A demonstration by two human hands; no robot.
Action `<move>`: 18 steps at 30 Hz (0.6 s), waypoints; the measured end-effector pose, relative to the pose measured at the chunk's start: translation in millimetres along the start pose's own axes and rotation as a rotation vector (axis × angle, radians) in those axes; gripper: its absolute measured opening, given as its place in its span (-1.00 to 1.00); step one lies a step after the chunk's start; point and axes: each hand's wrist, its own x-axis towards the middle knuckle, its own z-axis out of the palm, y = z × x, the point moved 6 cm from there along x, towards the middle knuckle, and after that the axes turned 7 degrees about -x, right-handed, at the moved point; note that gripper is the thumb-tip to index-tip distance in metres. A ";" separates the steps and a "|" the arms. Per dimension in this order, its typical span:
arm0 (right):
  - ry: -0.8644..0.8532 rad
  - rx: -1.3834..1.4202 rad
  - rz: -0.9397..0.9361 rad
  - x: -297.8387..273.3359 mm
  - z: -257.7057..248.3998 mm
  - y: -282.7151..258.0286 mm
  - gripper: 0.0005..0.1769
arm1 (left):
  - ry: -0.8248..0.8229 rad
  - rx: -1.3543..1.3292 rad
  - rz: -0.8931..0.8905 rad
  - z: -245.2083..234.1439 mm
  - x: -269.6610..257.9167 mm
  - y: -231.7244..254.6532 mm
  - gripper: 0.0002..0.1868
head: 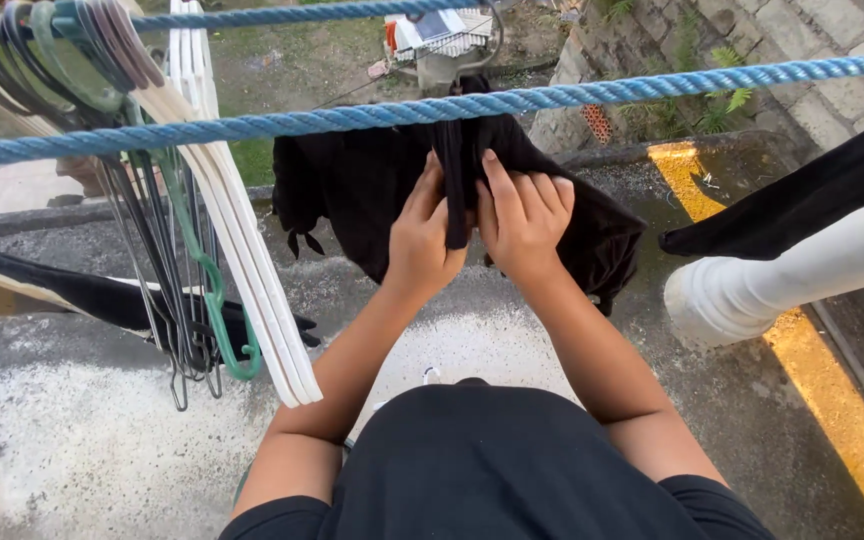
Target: Hanging wet laundry items on a clothesline using hangers.
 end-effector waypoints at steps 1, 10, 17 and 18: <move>-0.002 0.003 0.002 2.1 -10.5 0.9 -0.69 | -0.002 0.002 -0.003 -15.5 7.2 -1.5 -0.64; 0.049 -0.155 0.223 -40.0 -57.3 77.8 -0.42 | 0.416 0.179 -0.009 -145.3 29.8 -120.5 -0.58; -0.217 0.341 0.682 -85.0 -25.0 185.1 -0.75 | 0.198 0.012 -0.398 -128.7 -5.0 -187.2 -0.70; -0.179 0.294 0.574 -61.2 -41.4 181.1 -0.68 | 0.228 0.263 -0.315 -133.8 -10.6 -177.8 -0.72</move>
